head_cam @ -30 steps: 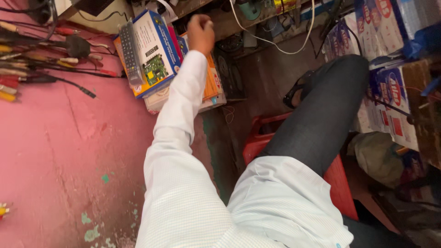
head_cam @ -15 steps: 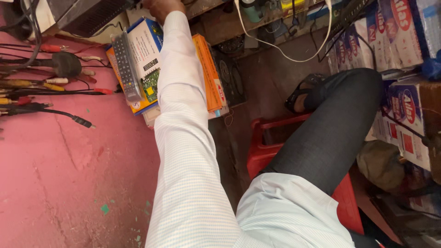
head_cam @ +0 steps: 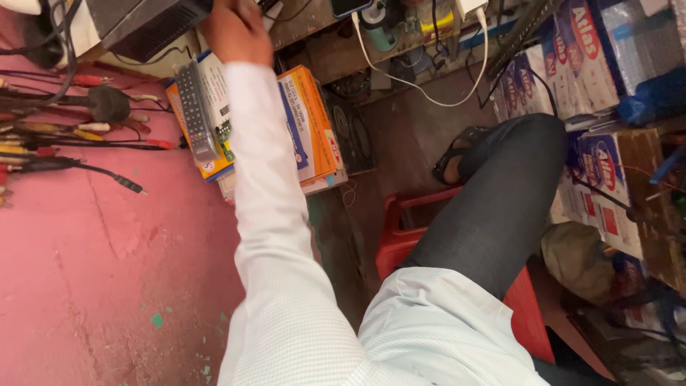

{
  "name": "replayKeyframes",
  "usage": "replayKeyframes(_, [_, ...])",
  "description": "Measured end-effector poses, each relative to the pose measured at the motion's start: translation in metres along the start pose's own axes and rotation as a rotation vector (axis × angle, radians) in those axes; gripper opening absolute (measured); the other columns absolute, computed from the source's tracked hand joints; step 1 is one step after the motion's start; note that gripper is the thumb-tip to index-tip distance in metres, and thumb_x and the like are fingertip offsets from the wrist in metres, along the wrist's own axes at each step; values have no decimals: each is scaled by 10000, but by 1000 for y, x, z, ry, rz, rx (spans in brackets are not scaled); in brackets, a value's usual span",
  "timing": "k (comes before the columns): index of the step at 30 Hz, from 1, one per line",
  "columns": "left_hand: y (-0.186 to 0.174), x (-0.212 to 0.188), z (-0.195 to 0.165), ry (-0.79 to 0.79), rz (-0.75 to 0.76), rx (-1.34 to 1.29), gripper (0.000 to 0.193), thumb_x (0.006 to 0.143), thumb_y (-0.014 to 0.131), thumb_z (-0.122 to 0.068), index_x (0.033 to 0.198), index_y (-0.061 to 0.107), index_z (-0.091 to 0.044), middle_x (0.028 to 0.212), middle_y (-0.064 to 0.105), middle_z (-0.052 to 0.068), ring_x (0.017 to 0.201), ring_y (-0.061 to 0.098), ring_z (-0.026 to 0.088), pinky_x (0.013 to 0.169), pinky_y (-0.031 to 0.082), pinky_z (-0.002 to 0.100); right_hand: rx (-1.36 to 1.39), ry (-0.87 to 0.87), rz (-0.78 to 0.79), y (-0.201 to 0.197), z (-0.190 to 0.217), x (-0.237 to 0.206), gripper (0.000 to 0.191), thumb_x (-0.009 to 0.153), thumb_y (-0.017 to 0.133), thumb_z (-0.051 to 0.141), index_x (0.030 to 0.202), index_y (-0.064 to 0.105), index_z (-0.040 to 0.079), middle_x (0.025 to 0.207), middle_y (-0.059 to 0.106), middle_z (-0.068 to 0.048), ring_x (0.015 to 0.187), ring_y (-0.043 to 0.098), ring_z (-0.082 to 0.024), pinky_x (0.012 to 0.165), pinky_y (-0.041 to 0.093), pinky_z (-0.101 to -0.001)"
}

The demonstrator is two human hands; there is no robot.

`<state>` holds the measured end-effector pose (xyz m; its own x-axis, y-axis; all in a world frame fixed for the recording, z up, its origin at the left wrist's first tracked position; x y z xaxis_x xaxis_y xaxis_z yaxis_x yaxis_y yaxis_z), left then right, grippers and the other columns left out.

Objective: The person uses a multimeter to test points on a circuit board inside a disassembled television. They connect and disconnect a ribbon cable between the main board and a smaller board, then continue probing various components with the multimeter probes.

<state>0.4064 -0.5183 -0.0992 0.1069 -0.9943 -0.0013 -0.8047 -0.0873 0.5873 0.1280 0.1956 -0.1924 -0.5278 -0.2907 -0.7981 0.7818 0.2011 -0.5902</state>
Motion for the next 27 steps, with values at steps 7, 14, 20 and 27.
replayKeyframes(7, [-39, -157, 73, -120, 257, 483, 332, 903, 743, 48, 1213, 690, -59, 845, 634, -30, 562, 488, 26, 433, 324, 197, 78, -269, -132, -43, 51, -22, 297, 929, 673, 113, 1198, 722, -4, 1152, 736, -138, 1012, 724, -205, 874, 552, -326])
replayKeyframes(14, [-27, -206, 104, -245, 201, 453, 351, 902, 703, 4, 1245, 655, -58, 939, 694, -5, 693, 605, 52, 491, 439, 215, 695, -877, -71, -69, 272, -3, 463, 972, 635, 153, 1410, 580, 9, 1298, 685, -155, 1217, 665, -228, 1004, 517, -325])
replayKeyframes(20, [-19, -224, 93, -110, 296, 666, 293, 927, 710, 14, 1214, 714, -40, 902, 686, -3, 708, 556, 43, 568, 451, 215, 562, -1051, -46, -69, 449, 31, 640, 973, 647, 271, 1519, 422, 25, 1476, 547, -189, 1327, 548, -276, 1029, 458, -370])
replayKeyframes(27, [-36, -183, 59, -352, 263, 707, 199, 939, 587, -85, 936, 750, 29, 760, 699, 47, 515, 540, 91, 461, 425, 248, 564, -1021, -43, -54, 503, 37, 242, 987, 639, 210, 1114, 746, 34, 934, 739, -133, 796, 691, -222, 719, 526, -360])
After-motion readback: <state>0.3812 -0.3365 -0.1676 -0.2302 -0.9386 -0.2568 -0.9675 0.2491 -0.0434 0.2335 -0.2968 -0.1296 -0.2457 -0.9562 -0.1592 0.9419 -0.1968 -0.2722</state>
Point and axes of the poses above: each hand's wrist, its own x-axis towards the middle knuckle, its own y-axis out of the palm, z = x × y, the point moved 2 cm from there along x, towards the middle knuckle
